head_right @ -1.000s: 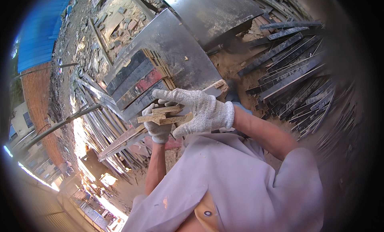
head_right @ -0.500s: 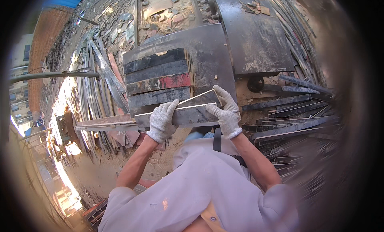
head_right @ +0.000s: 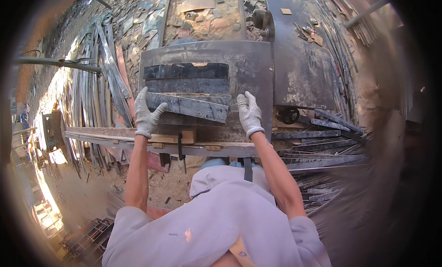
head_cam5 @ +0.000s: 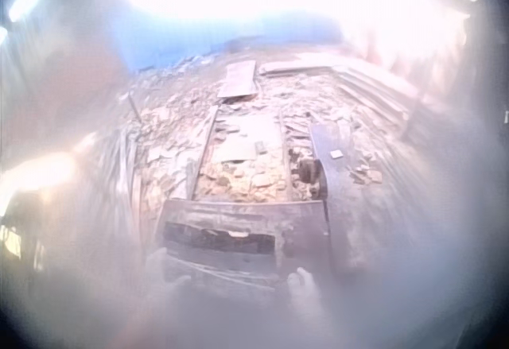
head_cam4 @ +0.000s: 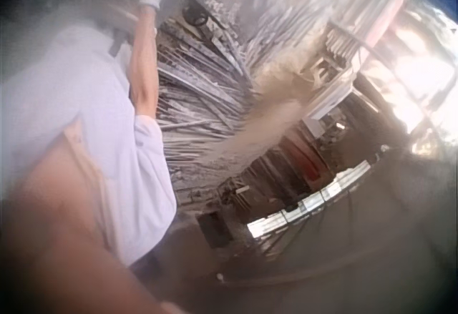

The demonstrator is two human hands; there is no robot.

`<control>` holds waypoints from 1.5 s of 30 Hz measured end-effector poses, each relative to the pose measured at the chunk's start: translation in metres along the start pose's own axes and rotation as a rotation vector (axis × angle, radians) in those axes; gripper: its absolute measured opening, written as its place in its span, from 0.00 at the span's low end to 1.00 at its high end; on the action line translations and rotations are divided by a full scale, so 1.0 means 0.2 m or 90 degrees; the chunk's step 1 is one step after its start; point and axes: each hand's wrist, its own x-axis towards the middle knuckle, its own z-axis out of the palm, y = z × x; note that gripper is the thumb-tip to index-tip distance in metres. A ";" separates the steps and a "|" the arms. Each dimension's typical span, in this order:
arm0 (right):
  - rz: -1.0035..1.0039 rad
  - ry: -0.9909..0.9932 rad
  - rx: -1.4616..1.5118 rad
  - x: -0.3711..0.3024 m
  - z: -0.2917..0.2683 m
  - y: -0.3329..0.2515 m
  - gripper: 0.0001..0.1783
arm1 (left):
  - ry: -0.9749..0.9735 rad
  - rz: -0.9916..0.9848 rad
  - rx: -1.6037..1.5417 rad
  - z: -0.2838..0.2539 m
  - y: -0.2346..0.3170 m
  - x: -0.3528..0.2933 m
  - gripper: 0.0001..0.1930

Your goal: The person repeatedly places long metal strips onto a table saw, pushes them through the blade to cut them, and then stacks the cut pieces. The person also picks up and organizes the cut metal strips.

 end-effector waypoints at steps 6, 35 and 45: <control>0.015 0.009 -0.060 0.14 0.18 -0.02 0.36 | 0.245 -0.604 -0.528 0.04 -0.92 -0.32 0.49; 0.457 -0.170 0.479 0.24 0.63 -0.12 0.40 | -0.287 -0.678 -0.889 0.20 -1.07 0.21 0.43; -0.130 -0.334 -0.129 0.89 0.66 -0.77 0.48 | 0.301 -0.824 -0.850 0.21 -0.49 -0.23 0.62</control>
